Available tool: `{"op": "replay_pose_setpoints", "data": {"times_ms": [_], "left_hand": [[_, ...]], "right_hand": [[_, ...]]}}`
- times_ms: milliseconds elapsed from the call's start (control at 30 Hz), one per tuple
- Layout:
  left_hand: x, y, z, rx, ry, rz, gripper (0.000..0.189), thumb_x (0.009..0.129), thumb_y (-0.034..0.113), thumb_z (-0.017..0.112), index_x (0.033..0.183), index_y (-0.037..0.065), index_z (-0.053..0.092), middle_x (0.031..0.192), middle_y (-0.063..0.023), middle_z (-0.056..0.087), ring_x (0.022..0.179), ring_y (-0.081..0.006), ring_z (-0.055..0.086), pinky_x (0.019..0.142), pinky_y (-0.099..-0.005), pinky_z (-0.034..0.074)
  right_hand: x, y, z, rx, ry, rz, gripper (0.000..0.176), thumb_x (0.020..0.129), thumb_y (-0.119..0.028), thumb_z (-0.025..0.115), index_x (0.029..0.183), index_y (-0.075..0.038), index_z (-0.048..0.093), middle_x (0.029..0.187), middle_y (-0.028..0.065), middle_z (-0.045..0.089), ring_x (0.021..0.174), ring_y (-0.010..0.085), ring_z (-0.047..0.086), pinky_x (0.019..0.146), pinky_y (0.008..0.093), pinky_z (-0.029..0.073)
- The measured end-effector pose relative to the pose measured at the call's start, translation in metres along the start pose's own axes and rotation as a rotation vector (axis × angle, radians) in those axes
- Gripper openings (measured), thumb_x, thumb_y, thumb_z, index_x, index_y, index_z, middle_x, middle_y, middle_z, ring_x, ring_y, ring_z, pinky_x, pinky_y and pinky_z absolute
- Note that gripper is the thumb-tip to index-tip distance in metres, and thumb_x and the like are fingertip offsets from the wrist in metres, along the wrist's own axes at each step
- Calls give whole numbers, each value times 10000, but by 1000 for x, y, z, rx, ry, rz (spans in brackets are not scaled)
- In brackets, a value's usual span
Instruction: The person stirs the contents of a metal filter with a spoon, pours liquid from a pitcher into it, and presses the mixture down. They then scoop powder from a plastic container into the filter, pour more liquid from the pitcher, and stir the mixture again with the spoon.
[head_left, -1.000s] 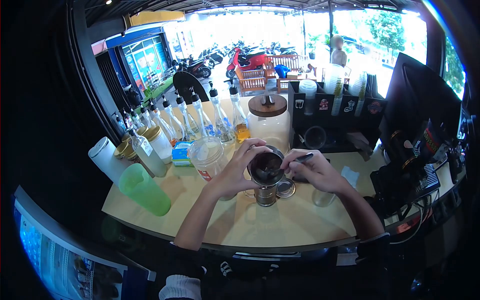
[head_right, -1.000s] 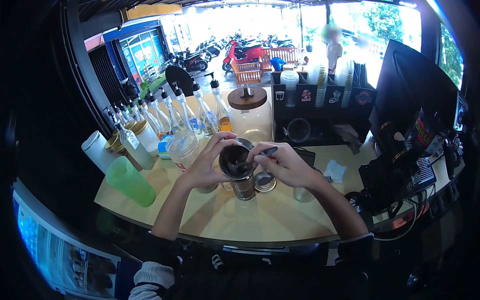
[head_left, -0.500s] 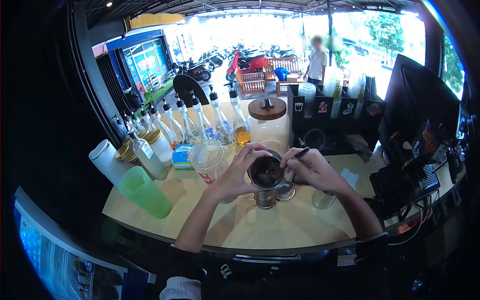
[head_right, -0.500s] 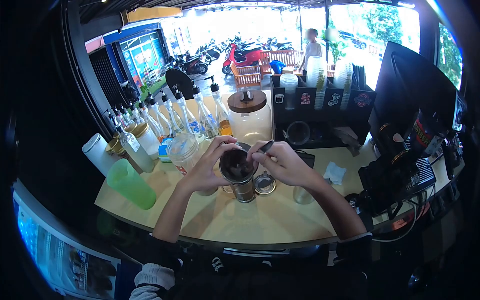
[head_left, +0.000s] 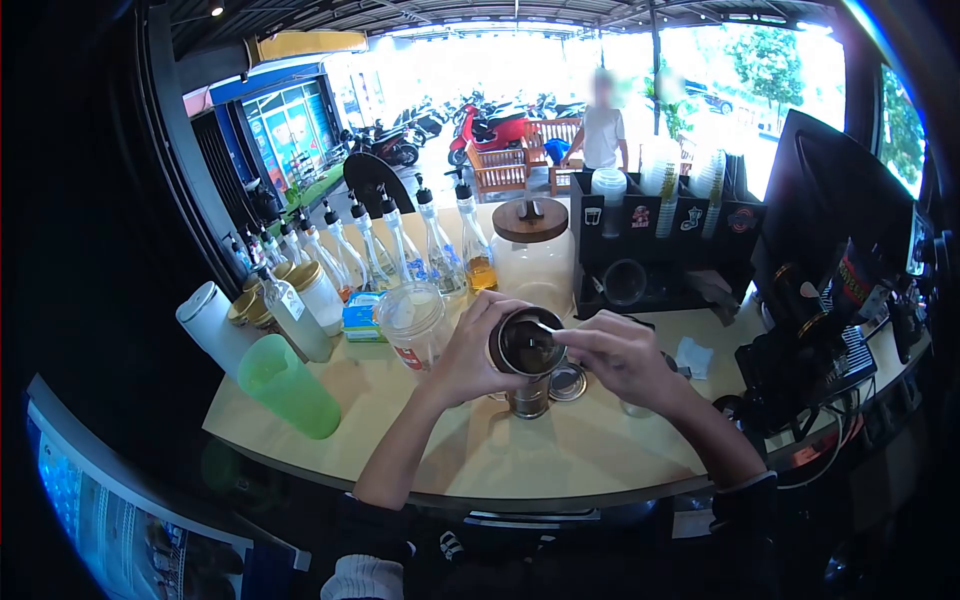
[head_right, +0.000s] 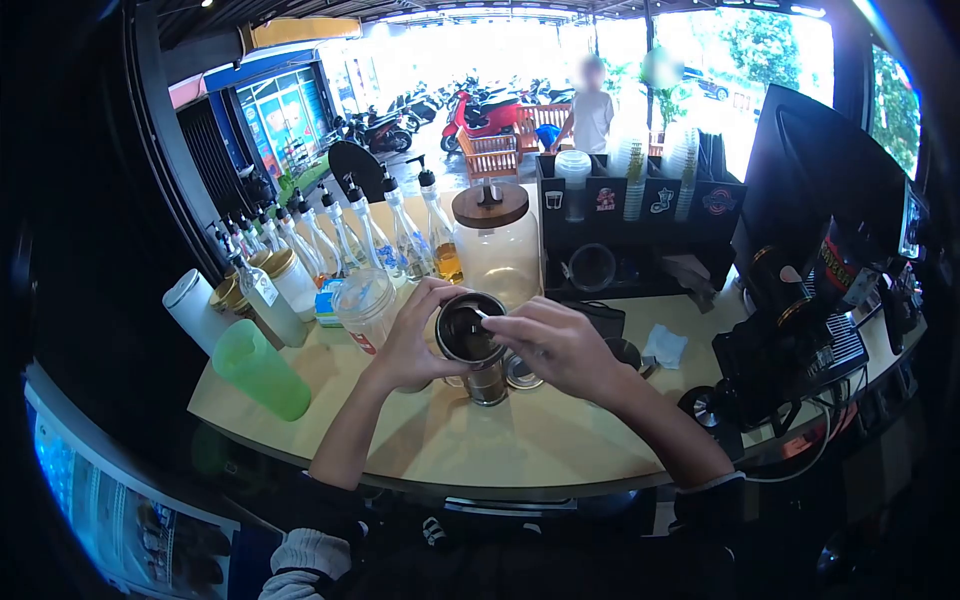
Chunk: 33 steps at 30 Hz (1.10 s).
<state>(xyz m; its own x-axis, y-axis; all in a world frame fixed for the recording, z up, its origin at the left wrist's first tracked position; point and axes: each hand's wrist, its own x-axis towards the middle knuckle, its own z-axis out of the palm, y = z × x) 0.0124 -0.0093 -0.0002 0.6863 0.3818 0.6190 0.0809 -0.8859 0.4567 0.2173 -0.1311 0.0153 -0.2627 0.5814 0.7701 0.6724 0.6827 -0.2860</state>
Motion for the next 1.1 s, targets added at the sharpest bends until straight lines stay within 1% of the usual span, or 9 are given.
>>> {"op": "replay_pose_setpoints", "data": {"times_ms": [100, 200, 300, 467, 533, 867, 933, 1033, 1100], "left_hand": [[0, 1, 3, -13, 19, 4, 769, 543, 242, 878, 1213, 96, 530, 1127, -91, 518, 1086, -281, 544, 957, -392, 434], [-1, 1, 3, 7, 34, 3, 760, 539, 246, 879, 1202, 96, 537, 1127, -92, 522, 1081, -282, 548, 948, -393, 439], [-3, -2, 5, -2, 52, 19, 765, 529, 253, 881, 1195, 97, 538, 1126, -91, 525, 1078, -287, 550, 941, -397, 440], [-7, -3, 7, 40, 74, 7, 764, 525, 261, 881, 1189, 98, 539, 1128, -89, 525, 1073, -290, 549, 939, -405, 436], [-7, -2, 9, 29, 77, 6, 764, 525, 266, 881, 1188, 100, 540, 1131, -87, 524, 1075, -291, 547, 942, -410, 432], [-8, 3, 13, 108, 104, -37, 803, 512, 265, 883, 1217, 110, 533, 1144, -78, 519, 1109, -301, 525, 970, -422, 400], [-8, 3, 14, 136, 112, -43, 804, 511, 265, 883, 1218, 109, 533, 1145, -79, 519, 1107, -302, 526, 970, -423, 399], [-9, 6, 17, 126, 133, -56, 804, 515, 271, 882, 1218, 106, 529, 1142, -80, 521, 1103, -300, 528, 971, -427, 396], [-10, 8, 18, 142, 142, -80, 799, 520, 268, 881, 1217, 106, 525, 1139, -76, 524, 1104, -294, 529, 973, -427, 393]], "right_hand": [[-5, -1, 3, -175, -49, -227, 350, 760, -59, 704, 1098, -92, 620, 908, 43, 619, 775, 221, 626, 660, 342, 531], [-9, -6, 2, -223, -116, -247, 350, 750, -72, 710, 1085, -77, 611, 892, 43, 610, 782, 218, 623, 661, 336, 527], [-9, -8, 0, -286, -117, -262, 366, 725, -93, 722, 1070, -60, 606, 899, 47, 603, 805, 221, 621, 676, 341, 524], [-17, -5, 4, -258, -134, -253, 408, 693, -94, 722, 1078, -49, 594, 931, 56, 596, 828, 219, 611, 696, 347, 516], [-16, -6, 4, -322, -82, -279, 404, 700, -92, 722, 1079, -45, 590, 921, 58, 595, 816, 220, 608, 686, 346, 513], [-21, -7, 7, -404, -50, -289, 384, 723, -116, 707, 1078, -40, 583, 918, 52, 596, 799, 209, 603, 669, 338, 492], [-22, -8, 7, -322, -57, -296, 381, 731, -56, 721, 1092, -40, 601, 893, 61, 617, 717, 217, 598, 626, 344, 495], [-22, -4, 10, -395, -29, -276, 362, 731, -96, 702, 1071, -43, 590, 922, 50, 599, 769, 201, 590, 660, 335, 488], [-24, -2, 10, -358, -19, -288, 400, 707, -71, 715, 1087, -40, 593, 914, 58, 607, 740, 213, 592, 649, 339, 492]]}}
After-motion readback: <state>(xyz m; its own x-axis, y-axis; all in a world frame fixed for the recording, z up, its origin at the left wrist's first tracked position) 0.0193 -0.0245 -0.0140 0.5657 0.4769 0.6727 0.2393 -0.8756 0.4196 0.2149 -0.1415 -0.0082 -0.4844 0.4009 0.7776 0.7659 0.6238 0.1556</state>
